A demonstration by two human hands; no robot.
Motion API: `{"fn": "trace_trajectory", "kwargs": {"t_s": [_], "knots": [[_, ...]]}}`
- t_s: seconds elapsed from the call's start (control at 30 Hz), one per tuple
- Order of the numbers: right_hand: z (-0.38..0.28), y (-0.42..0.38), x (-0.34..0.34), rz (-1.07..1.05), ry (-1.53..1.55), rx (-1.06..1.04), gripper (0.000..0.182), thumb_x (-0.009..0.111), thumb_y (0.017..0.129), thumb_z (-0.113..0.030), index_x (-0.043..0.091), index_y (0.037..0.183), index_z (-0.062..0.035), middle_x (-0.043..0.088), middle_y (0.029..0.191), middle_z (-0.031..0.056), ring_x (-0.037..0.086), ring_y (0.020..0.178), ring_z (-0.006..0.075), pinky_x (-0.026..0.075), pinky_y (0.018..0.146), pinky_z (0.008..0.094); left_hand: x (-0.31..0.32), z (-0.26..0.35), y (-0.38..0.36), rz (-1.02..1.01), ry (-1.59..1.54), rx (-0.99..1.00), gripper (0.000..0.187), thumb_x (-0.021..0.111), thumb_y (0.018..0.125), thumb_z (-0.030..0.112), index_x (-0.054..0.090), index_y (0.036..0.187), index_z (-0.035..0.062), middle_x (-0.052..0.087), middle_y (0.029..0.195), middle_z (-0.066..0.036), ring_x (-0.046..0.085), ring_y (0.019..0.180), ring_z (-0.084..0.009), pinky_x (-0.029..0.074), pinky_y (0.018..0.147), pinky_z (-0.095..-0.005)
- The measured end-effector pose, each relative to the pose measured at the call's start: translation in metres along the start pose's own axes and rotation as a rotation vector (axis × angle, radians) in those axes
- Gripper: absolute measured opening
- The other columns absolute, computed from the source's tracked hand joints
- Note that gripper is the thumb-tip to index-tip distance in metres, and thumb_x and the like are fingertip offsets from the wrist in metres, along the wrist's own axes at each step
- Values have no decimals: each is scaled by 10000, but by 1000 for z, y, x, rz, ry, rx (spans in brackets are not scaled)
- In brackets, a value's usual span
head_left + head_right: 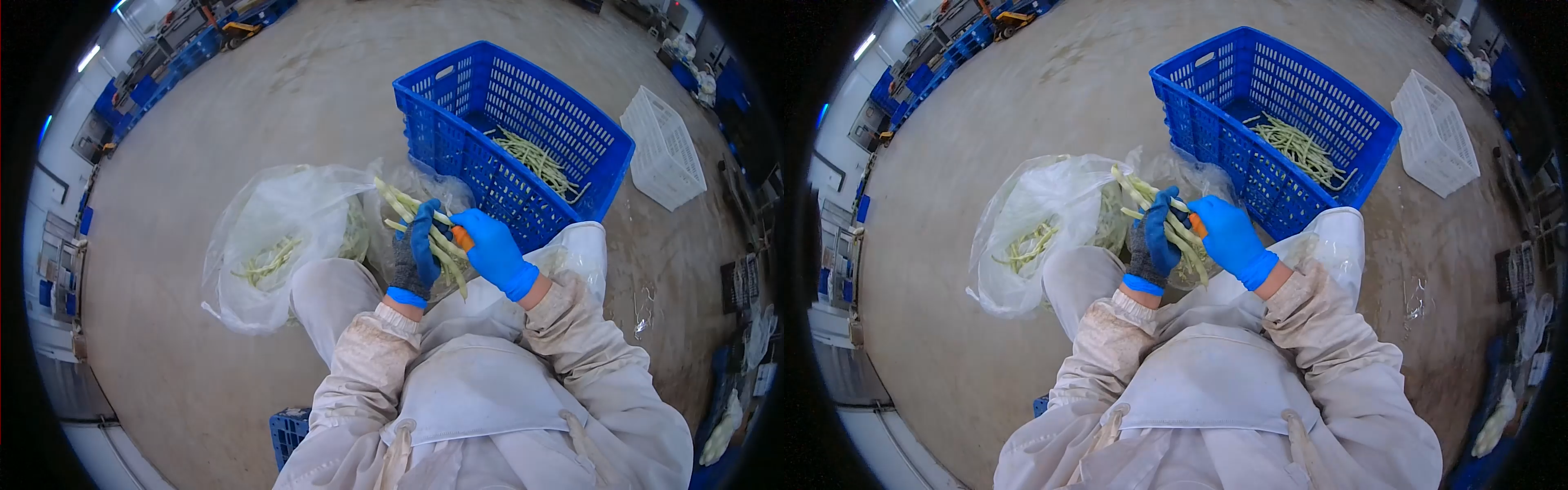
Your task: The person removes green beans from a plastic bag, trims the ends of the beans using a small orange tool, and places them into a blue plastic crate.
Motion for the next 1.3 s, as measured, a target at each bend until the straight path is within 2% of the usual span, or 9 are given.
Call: {"fn": "trace_trajectory", "kwargs": {"t_s": [0.27,0.47,0.6,0.7,0.9,0.97,1.07,1.17,1.3], "knots": [[-7,4,-3,-64,-327,-210,109,573,759,-84,554,862,-57,541,774,111,560,698,293,447,582,384,-6,4,0,-30,216,50,334,469,931,293,578,1079,14,597,807,-71,574,696,-148,484,632,-272],[-1,7,-10,-486,-193,-279,61,575,767,-85,586,824,-68,567,742,115,571,691,297,456,582,373,3,16,-11,-281,263,-291,346,497,916,295,560,1081,-3,573,799,-60,556,681,-153,472,624,-273],[56,33,-68,65,171,196,181,573,835,-91,623,999,-37,641,882,128,606,777,237,483,695,310,-3,10,-11,-365,238,-375,346,506,908,307,562,1074,10,575,824,-63,549,707,-159,463,635,-268],[94,31,-103,400,496,471,188,603,853,-117,615,1011,-17,620,874,35,573,816,137,471,721,300,-4,14,-7,-386,2,-347,337,515,904,303,549,1086,21,573,890,-71,553,784,-172,465,678,-286],[99,-16,-35,-110,-234,202,244,588,819,-38,603,1062,-18,623,959,77,583,859,185,470,771,309,-20,27,24,-122,-516,-70,214,502,929,236,514,1023,43,540,965,-54,533,925,-213,449,894,-356],[94,-28,-15,-344,-98,364,284,583,800,-7,596,1083,-12,618,1004,97,585,924,204,464,811,307,-29,31,27,-78,-617,-12,211,508,928,238,510,1003,40,531,992,-50,520,985,-211,428,952,-370],[52,-29,-6,-125,338,275,260,580,825,-83,596,1075,-13,619,944,143,604,873,238,472,799,322,-30,37,29,-152,-655,77,218,508,929,250,518,1010,47,547,986,-52,529,979,-217,439,938,-383],[15,-21,2,-139,573,384,253,589,838,-126,606,1064,-13,629,957,143,611,839,225,474,789,317,-21,41,23,-212,-753,2,227,505,929,270,542,1041,76,575,996,-54,558,967,-238,454,913,-404],[-8,-12,8,-138,506,397,248,573,851,-130,608,1070,-18,636,943,149,613,815,225,474,756,321,-13,42,17,-261,-829,-6,260,505,925,297,549,1074,88,587,1000,-58,575,962,-248,461,895,-411]]}}
Point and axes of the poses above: each hand's wrist, its own y-axis towards the middle knuckle, its own x-axis out of the palm, z = x × y, the point moved 6 cm from there along y, towards the middle knuckle
